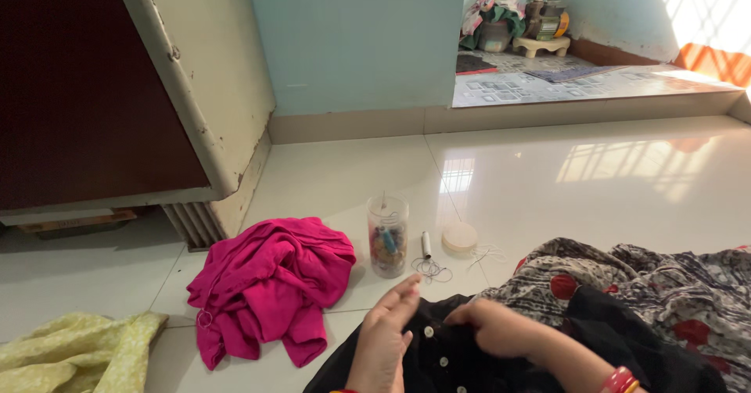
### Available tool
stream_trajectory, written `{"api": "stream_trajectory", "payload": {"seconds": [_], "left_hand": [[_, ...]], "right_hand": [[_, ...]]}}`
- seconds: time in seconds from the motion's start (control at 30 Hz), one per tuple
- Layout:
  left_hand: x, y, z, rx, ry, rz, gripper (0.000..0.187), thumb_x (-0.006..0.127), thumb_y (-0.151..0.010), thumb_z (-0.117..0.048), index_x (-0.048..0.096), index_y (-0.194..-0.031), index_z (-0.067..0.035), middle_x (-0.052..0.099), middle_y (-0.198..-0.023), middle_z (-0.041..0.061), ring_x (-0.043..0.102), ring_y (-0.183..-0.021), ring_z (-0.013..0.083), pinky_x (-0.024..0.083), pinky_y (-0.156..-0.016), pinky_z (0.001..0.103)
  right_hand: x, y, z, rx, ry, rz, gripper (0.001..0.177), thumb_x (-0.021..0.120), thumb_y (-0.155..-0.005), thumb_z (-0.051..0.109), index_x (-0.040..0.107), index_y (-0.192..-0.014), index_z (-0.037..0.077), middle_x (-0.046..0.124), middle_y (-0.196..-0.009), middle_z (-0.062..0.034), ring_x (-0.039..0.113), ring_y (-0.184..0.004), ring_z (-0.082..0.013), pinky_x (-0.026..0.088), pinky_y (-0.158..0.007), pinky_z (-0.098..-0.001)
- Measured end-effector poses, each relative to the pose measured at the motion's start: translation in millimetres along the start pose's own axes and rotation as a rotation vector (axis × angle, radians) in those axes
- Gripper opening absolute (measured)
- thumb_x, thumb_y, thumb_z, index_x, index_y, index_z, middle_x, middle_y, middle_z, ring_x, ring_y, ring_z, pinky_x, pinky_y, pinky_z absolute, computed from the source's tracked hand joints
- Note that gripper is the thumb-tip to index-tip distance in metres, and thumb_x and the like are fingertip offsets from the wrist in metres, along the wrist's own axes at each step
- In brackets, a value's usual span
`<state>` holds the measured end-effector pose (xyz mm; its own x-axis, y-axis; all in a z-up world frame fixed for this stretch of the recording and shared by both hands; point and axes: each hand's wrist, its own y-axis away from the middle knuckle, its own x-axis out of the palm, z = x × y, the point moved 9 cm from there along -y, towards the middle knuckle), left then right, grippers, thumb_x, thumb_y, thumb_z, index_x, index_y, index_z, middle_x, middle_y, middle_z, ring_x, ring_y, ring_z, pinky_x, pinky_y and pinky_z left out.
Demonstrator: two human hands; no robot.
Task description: The person sits on the floor and sews a white button onto a black garment using a needle and thread. They repeatedly pass the needle through the button and fabric, pulling the thread to secure the button in place.
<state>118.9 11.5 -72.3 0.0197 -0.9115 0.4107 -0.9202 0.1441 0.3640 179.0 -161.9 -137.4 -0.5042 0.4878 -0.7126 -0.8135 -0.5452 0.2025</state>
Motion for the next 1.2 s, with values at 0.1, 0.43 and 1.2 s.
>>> {"api": "stream_trajectory", "payload": {"seconds": [0.1, 0.43, 1.2], "left_hand": [[-5, -2, -4, 0.018, 0.108, 0.022, 0.059, 0.059, -0.09, -0.043, 0.061, -0.143, -0.018, 0.056, -0.154, 0.003, 0.034, -0.152, 0.0222, 0.014, -0.122, 0.053], [16, -4, -12, 0.033, 0.423, 0.15, 0.067, 0.056, -0.089, -0.048, 0.05, -0.15, -0.019, 0.051, -0.158, -0.004, 0.033, -0.151, 0.0191, 0.017, -0.12, 0.05], [20, -8, -13, 0.034, 0.497, 0.094, 0.058, 0.061, -0.09, -0.042, 0.058, -0.142, -0.017, 0.058, -0.148, -0.004, 0.046, -0.14, 0.0181, 0.033, -0.111, 0.043]], "right_hand": [[-37, 2, -25, 0.389, -0.099, -0.194, 0.044, 0.056, -0.085, -0.004, 0.079, -0.117, 0.015, 0.079, -0.107, -0.0124, 0.075, -0.102, -0.0257, 0.06, -0.088, -0.0368], [-109, -18, -82, 0.354, 0.181, -0.563, 0.046, 0.063, -0.075, -0.007, 0.079, -0.112, 0.015, 0.077, -0.113, -0.0085, 0.071, -0.111, -0.0233, 0.056, -0.098, -0.0362], [-90, -43, -78, 0.17, 0.082, -0.614, 0.007, 0.077, -0.074, -0.003, 0.073, -0.078, 0.001, 0.069, -0.096, -0.0065, 0.072, -0.087, -0.0203, 0.059, -0.08, -0.0315]]}}
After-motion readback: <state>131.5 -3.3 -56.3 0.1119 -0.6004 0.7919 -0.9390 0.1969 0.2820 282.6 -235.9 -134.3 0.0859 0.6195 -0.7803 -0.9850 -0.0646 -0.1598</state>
